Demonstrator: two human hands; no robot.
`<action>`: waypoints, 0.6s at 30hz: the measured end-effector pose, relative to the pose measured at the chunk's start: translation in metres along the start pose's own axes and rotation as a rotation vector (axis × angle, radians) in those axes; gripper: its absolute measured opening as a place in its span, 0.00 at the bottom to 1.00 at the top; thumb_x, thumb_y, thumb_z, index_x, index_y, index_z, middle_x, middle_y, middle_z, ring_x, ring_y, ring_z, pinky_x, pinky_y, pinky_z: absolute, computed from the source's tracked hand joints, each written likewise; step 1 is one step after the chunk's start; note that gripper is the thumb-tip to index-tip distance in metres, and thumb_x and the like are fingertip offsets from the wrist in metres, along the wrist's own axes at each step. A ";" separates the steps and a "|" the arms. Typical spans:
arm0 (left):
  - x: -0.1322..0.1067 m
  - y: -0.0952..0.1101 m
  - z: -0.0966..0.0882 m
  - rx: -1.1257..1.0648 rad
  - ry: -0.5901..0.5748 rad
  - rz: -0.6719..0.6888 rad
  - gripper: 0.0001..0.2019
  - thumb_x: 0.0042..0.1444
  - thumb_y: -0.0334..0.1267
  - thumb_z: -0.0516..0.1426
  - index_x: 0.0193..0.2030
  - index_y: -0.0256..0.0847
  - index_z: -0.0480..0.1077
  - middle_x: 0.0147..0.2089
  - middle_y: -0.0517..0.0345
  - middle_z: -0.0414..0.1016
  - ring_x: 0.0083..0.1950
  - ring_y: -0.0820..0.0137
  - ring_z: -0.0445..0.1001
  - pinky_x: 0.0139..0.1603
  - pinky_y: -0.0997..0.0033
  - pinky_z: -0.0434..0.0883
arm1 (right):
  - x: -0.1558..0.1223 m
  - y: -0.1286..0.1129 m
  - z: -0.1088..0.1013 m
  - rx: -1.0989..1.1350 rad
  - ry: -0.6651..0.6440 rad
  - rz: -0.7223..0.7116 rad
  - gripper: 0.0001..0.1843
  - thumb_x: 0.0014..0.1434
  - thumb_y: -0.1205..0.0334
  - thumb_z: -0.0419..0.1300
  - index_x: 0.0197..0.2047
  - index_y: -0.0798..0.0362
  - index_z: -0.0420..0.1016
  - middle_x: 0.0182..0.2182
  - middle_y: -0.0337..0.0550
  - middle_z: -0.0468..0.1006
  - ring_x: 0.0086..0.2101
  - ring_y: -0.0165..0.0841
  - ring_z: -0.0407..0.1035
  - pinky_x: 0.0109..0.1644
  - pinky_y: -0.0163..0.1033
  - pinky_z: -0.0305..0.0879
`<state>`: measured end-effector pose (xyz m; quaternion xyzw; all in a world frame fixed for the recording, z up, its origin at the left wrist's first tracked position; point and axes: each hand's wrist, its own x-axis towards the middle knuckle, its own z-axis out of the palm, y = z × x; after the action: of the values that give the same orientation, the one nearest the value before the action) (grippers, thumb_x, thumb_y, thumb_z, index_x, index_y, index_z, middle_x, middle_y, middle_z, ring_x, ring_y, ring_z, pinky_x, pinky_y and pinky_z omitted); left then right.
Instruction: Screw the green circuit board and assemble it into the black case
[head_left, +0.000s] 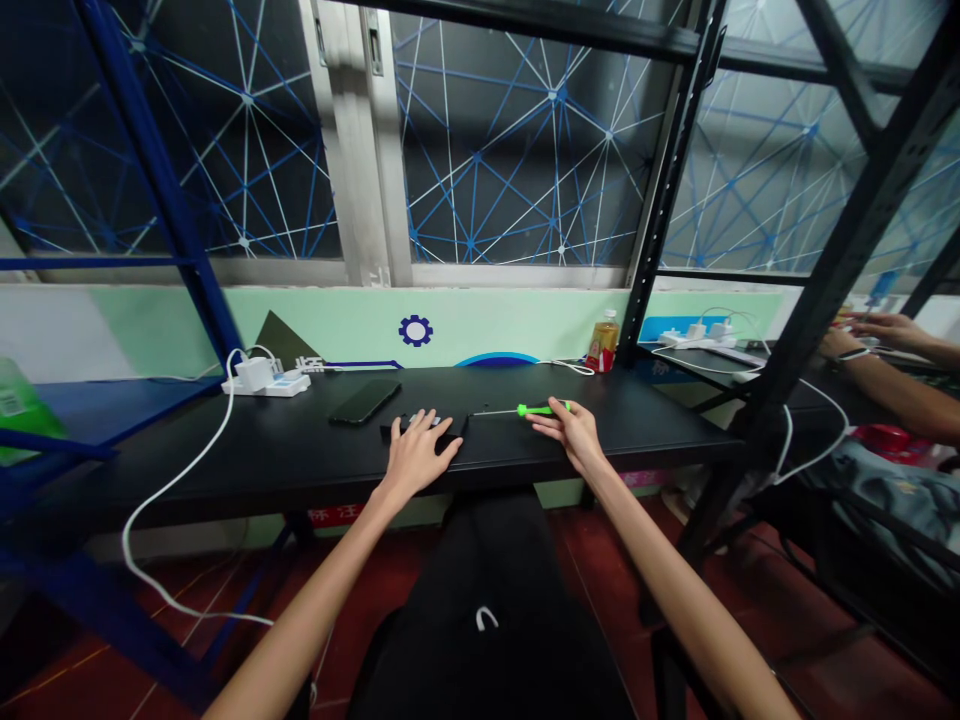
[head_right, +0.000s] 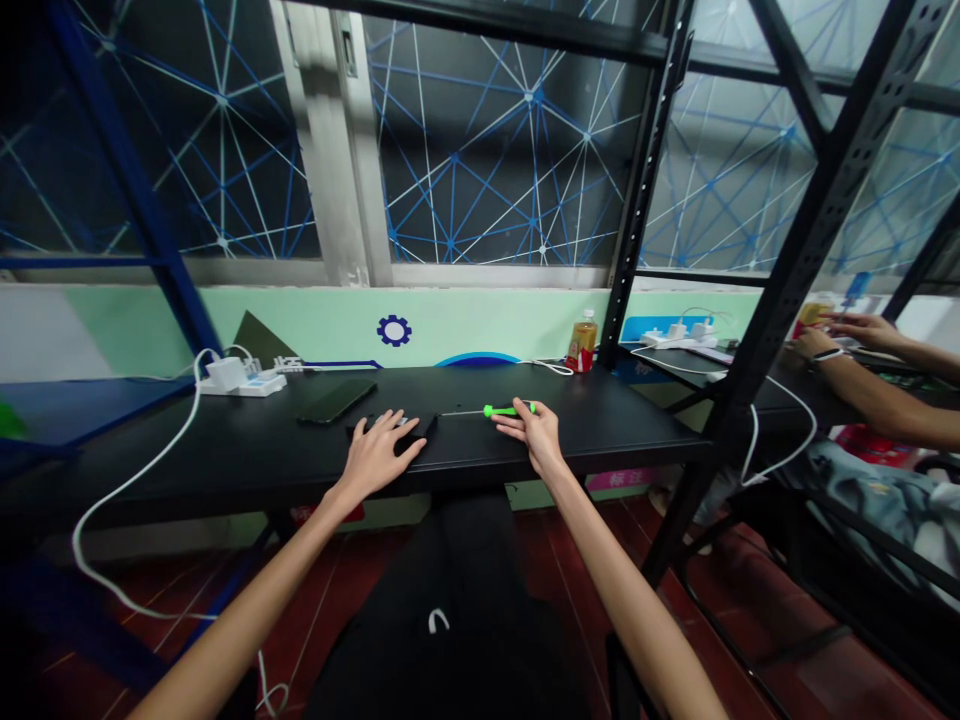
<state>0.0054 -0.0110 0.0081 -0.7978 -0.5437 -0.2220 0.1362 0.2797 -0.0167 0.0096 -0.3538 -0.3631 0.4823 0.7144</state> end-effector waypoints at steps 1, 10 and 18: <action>0.000 -0.001 0.001 0.005 -0.003 0.004 0.25 0.65 0.53 0.50 0.62 0.45 0.71 0.67 0.44 0.65 0.70 0.52 0.59 0.68 0.40 0.51 | 0.000 0.000 -0.001 -0.039 0.010 0.013 0.18 0.52 0.57 0.72 0.35 0.54 0.66 0.26 0.43 0.81 0.30 0.42 0.81 0.30 0.37 0.79; -0.001 -0.006 0.003 0.029 -0.008 0.060 0.24 0.66 0.51 0.49 0.63 0.44 0.69 0.68 0.43 0.63 0.71 0.52 0.58 0.68 0.39 0.51 | -0.003 -0.005 0.000 -0.319 -0.052 0.064 0.17 0.58 0.48 0.63 0.37 0.50 0.62 0.18 0.34 0.74 0.15 0.31 0.71 0.14 0.35 0.70; -0.002 -0.009 0.002 0.011 -0.028 0.087 0.24 0.66 0.50 0.48 0.64 0.45 0.68 0.69 0.45 0.63 0.71 0.50 0.58 0.68 0.39 0.51 | -0.003 -0.013 -0.010 -0.455 -0.144 0.030 0.21 0.53 0.46 0.67 0.34 0.53 0.66 0.22 0.40 0.77 0.16 0.30 0.71 0.14 0.31 0.66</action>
<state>-0.0027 -0.0083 0.0055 -0.8229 -0.5117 -0.2017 0.1423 0.2931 -0.0249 0.0148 -0.4755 -0.5073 0.4226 0.5813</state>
